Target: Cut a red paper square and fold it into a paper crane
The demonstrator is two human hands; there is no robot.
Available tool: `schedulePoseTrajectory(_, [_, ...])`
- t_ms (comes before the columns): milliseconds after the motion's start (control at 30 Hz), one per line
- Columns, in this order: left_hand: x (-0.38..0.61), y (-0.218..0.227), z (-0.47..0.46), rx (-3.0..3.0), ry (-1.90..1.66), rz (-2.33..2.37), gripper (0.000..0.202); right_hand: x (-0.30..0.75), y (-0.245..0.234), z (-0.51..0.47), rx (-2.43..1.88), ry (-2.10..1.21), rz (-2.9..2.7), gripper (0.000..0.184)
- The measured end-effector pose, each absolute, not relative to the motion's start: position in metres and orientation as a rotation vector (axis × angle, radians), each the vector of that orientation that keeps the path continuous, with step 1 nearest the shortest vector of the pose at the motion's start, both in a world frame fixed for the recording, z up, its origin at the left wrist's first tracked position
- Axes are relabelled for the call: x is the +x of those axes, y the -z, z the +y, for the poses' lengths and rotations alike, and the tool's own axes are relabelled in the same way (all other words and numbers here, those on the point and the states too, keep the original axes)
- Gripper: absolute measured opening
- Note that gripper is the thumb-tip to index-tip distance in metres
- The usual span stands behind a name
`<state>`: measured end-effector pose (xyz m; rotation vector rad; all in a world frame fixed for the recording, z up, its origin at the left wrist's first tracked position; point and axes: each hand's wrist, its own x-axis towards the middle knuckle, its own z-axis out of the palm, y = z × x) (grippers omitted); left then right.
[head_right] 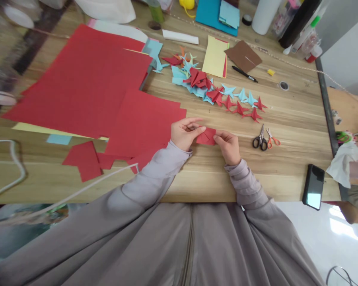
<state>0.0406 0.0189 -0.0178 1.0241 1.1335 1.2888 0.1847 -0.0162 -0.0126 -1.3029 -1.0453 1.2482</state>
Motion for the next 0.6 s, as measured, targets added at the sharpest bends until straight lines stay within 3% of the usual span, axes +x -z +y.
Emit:
schedulePoseTrajectory(267, [0.0465, 0.0232, 0.0148, 1.021, -1.106, 0.989, 0.044, 0.1883, 0.0130, -0.0142, -1.317, -1.079, -1.107, 0.014])
schedulePoseTrajectory(600, [0.0465, 0.0183, 0.0124, 0.986, -1.077, 1.001, 0.047, 0.1844, 0.0147, -0.0155, -1.306, -1.171, -1.147, 0.024])
